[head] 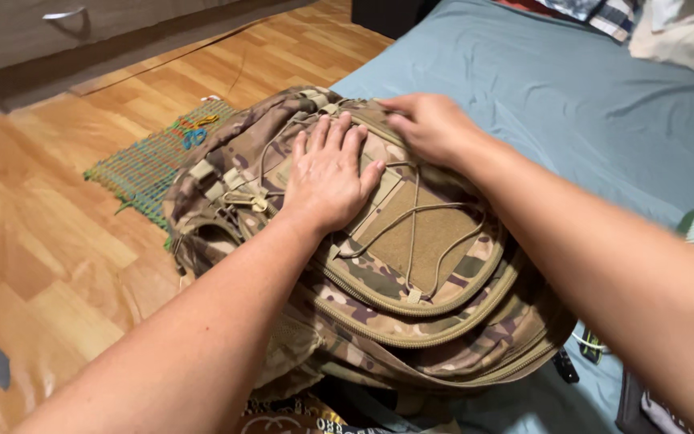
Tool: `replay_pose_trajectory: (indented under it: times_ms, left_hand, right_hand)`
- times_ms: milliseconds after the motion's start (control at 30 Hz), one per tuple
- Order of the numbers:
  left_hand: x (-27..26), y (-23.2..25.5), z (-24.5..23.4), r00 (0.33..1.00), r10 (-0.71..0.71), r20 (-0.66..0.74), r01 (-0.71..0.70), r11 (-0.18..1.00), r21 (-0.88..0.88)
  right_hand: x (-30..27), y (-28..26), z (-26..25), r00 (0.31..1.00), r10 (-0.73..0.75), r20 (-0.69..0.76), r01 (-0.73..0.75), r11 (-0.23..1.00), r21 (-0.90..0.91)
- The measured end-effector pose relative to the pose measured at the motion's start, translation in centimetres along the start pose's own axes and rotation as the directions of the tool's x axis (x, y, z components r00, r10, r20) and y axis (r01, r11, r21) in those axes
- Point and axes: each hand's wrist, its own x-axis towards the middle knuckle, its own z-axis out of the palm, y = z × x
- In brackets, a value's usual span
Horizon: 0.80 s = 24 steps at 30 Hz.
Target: The person packs a camouflage backpack with daily essentials. They place a blue towel, white socks, a black pouch, a white charger, and a white cable into the main compartment, then add a multi-tool and a watch into a front pocket.
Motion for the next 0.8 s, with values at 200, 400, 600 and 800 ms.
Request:
replay_pose_trajectory:
  times_ms: [200,400,600,800]
  left_hand:
    - [0.3,0.4,-0.2,0.999,-0.006,0.054,0.004,0.999,0.05]
    - [-4.4,5.8,-1.8,0.994,0.085,0.069,-0.085,0.996,0.002]
    - [-10.7,9.3,-2.3,0.959,0.252,0.131,-0.231,0.96,-0.158]
    - [-10.0,9.9,-2.0,0.963,0.239,0.127,-0.224,0.967,-0.122]
  right_hand:
    - [-15.8,-4.6,-2.2,0.919,0.187,-0.347,-0.282,0.927,-0.247]
    - [-22.6,-7.5,1.0,0.885,-0.105,-0.453,0.002,0.975,-0.223]
    - [-23.1,-7.4,1.8,0.817,0.026,-0.576,-0.083,0.994,-0.072]
    - [-23.5,-6.5,2.5,0.808,0.005,-0.589,-0.068,0.994,-0.085]
